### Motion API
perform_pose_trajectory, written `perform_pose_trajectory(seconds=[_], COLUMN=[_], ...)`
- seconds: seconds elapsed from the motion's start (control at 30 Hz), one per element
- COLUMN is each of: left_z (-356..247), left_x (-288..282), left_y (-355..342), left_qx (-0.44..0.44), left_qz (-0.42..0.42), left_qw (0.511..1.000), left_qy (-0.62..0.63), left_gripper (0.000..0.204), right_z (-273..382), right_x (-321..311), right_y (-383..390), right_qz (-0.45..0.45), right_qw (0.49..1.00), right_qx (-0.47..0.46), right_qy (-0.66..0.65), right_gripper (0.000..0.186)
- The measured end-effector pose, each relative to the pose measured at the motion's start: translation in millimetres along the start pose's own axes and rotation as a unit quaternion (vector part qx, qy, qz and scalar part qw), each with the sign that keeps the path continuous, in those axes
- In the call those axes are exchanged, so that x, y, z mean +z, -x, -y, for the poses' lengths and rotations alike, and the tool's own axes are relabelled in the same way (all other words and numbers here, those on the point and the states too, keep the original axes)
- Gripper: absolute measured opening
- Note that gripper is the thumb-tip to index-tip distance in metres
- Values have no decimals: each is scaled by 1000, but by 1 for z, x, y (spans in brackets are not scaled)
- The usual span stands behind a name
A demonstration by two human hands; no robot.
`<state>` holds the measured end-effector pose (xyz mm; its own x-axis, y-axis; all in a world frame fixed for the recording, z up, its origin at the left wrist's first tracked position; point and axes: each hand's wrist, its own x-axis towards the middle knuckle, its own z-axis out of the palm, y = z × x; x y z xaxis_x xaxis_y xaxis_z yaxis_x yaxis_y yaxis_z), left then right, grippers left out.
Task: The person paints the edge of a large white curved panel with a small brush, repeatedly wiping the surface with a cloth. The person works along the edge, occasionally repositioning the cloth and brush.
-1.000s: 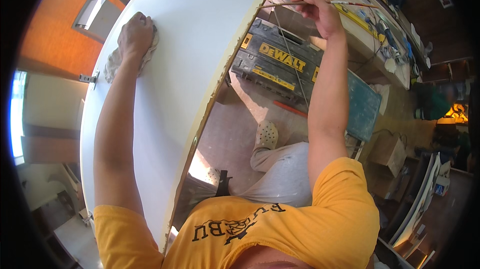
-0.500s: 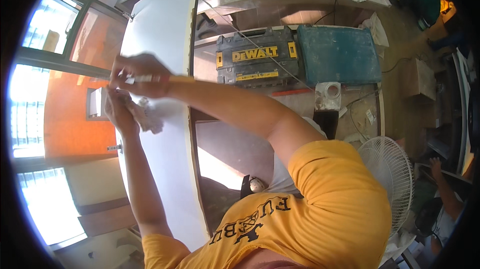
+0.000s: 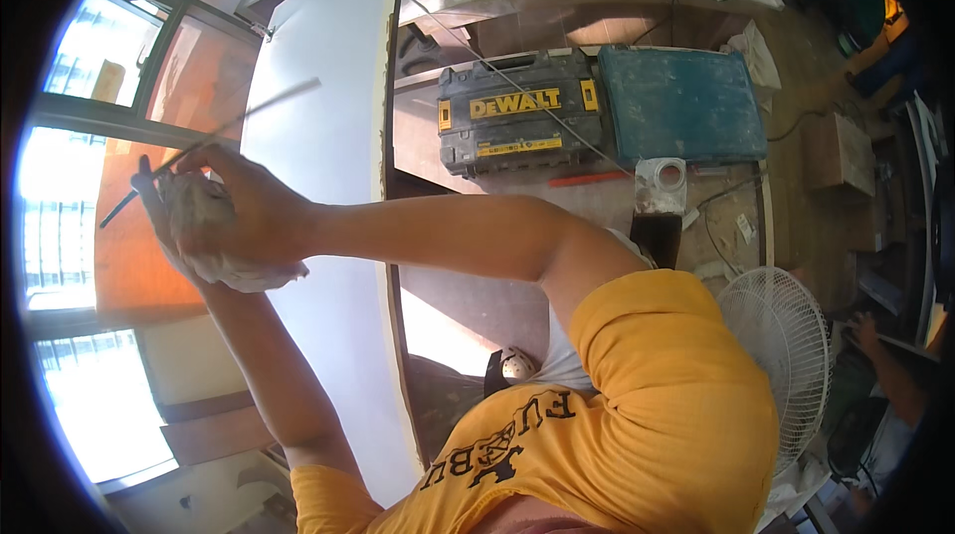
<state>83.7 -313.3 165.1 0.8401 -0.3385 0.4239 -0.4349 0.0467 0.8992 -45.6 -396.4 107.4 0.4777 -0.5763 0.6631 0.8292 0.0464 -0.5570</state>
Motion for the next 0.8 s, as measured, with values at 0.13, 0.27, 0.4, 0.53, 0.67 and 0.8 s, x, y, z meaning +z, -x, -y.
perform_pose_trajectory(seconds=[0.13, 0.27, 0.4, 0.53, 0.67, 0.8], left_z=[-9, 44, 90, 172, 174, 174], left_x=[5, -43, 10, 15, 31, 34], left_y=[-28, -60, -3, 15, 42, 44], left_qx=[76, -44, -181, 118, 144, 130], left_qz=[-35, 56, 81, 120, 79, 65], left_qw=[970, 966, 980, 902, 852, 843], left_qy=[230, 249, -31, -398, -497, -518], left_gripper=[26, 17, 25, 32, 32, 31], right_z=[28, 0, -51, -83, -95, -113], right_x=[-53, -161, -269, -261, -228, -227], right_y=[3, 14, 38, 43, 47, 50], right_qz=[37, -42, -148, -129, -117, -152], right_qw=[980, 983, 874, 881, 884, 872], right_qx=[196, 181, 72, 103, 149, 42], right_qy=[-21, -7, 457, 443, 427, 463], right_gripper=[20, 30, 39, 40, 48, 37])
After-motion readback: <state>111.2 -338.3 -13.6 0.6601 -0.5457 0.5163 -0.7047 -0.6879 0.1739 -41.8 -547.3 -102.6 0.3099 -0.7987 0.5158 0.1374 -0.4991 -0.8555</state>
